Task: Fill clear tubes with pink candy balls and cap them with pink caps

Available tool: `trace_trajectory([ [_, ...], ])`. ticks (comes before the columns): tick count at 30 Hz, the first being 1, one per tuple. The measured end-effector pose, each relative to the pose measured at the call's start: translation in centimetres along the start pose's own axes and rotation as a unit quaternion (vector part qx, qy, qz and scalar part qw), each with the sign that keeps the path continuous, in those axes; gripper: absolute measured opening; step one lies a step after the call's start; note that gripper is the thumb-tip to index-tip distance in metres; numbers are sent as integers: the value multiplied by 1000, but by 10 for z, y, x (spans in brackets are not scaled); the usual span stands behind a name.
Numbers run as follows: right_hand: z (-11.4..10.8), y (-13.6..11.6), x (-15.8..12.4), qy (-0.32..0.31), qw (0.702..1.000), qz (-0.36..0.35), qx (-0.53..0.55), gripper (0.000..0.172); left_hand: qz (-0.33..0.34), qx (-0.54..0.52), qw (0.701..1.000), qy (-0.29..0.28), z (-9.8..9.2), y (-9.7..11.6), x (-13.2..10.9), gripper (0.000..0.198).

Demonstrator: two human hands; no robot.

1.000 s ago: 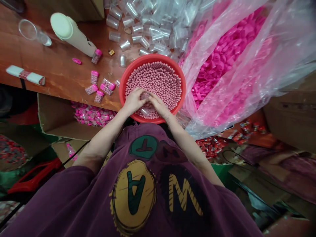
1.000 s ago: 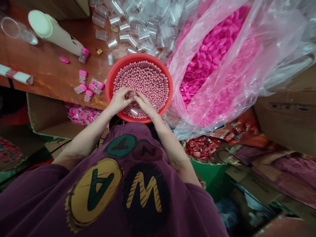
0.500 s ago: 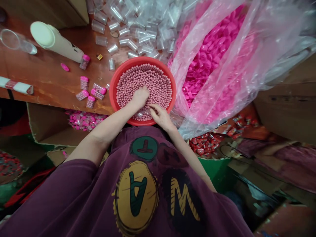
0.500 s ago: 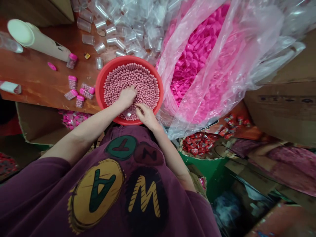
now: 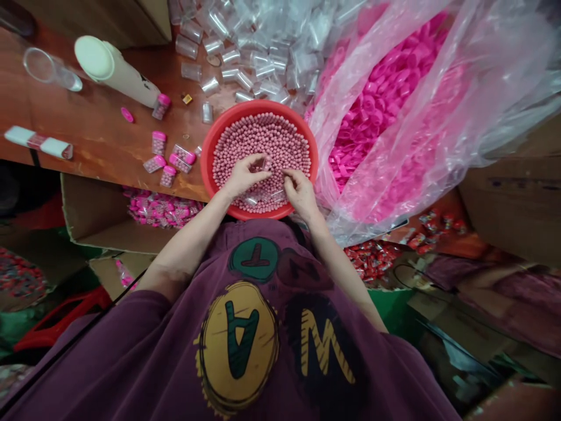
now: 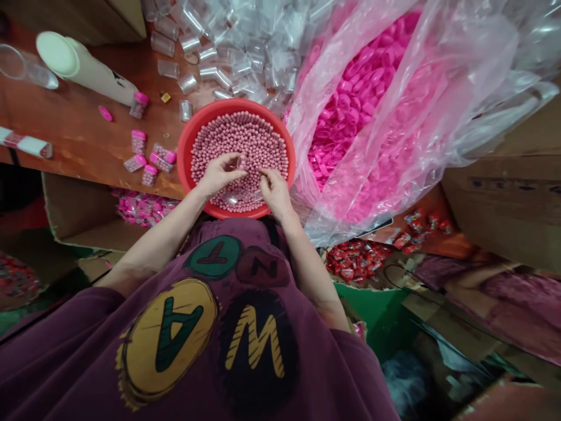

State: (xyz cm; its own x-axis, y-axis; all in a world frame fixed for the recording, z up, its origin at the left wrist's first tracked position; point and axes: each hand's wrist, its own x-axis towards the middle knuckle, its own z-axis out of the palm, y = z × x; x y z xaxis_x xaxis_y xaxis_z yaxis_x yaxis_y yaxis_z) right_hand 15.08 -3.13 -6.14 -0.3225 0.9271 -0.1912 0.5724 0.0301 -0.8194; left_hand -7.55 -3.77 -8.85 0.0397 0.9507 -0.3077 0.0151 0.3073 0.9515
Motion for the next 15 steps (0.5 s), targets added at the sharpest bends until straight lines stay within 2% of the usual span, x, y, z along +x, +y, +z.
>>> trace_trajectory([
  [3, 4, -1, 13, -34, 991, -9, -126, 39, -43, -131, 990, -31, -3, 15, -13, 59],
  [6, 15, 3, 21, -68, 974, -1, -218, 36, -100, -198, 974, -37, -3, 36, -25, 56],
  [9, 24, 10, 24, -85, 977, -5, -196, 25, -150, -222, 963, -36, -3, 56, -31, 52],
  [11, 26, 13, 24, -88, 983, -2, -163, 24, -173, -232, 957, -34, -3, 65, -32, 43],
  [15, 17, 6, 25, -64, 991, -18, -117, 24, -200, -243, 949, -9, -1, 68, -30, 37],
])
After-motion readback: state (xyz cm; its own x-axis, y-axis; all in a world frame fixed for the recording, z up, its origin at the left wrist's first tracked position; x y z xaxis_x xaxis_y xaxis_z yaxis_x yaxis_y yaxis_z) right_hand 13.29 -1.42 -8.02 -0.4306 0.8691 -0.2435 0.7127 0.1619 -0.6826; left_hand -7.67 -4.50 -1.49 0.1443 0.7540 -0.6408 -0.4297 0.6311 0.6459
